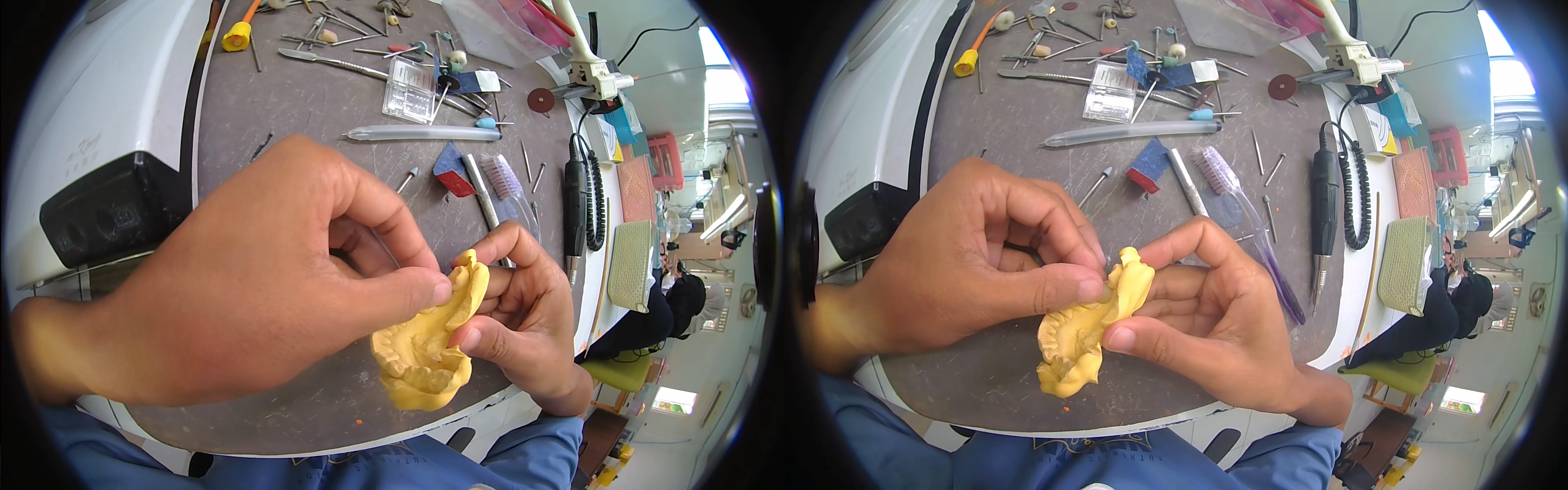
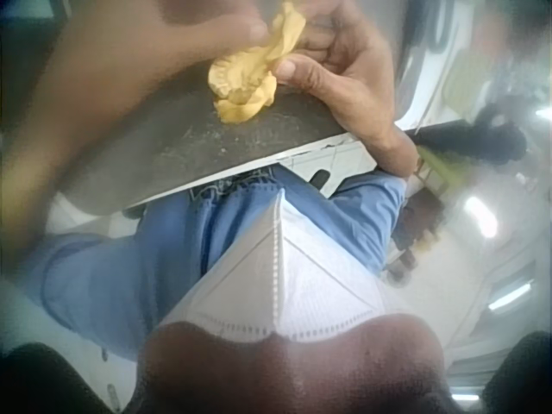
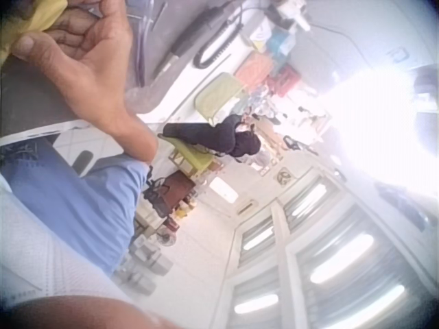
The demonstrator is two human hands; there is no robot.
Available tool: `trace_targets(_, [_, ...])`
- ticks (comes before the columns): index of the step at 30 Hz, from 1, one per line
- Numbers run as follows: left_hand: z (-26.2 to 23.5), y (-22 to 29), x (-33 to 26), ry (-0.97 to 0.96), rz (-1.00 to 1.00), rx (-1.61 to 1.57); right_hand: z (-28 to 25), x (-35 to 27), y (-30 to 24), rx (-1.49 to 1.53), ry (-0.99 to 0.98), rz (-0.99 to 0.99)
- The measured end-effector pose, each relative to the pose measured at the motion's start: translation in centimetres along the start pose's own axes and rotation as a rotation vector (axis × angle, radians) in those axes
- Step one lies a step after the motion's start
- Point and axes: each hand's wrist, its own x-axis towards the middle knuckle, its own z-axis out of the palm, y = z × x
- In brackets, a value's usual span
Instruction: The person fits a small white dental crown into a yellow dental mold, using a rotary tool to grind and adjust the crown's surface. They repeatedly test the fit by pressing the crown into the mold and use a small brush to clean the area. The process involves precise manual manipulation and tool use to ensure the crown aligns correctly with the mold.
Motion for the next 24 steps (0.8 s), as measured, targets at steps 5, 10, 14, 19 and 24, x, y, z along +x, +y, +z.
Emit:
trace_targets(5, [0.0, 0.1, 0.0, -0.008, 0.003, 0.015, -0.1, -0.1, 0.1, 0.007, 0.003, -0.009])
trace_targets(10, [-0.1, -0.1, 0.1, -0.028, 0.018, -0.006, 1.1, 0.0, -0.4, 0.054, 0.163, 0.071])
trace_targets(14, [-0.1, -0.1, 0.0, -0.052, 0.040, -0.036, 0.8, 0.0, -0.2, 0.037, 0.110, 0.038])
trace_targets(19, [-0.1, 0.0, 0.1, -0.062, 0.033, -0.036, 0.1, -0.1, -0.1, -0.016, 0.017, -0.008])
trace_targets(24, [-0.1, 0.0, 0.1, -0.046, 0.016, -0.013, 0.8, 0.0, -0.3, 0.028, 0.119, 0.040])
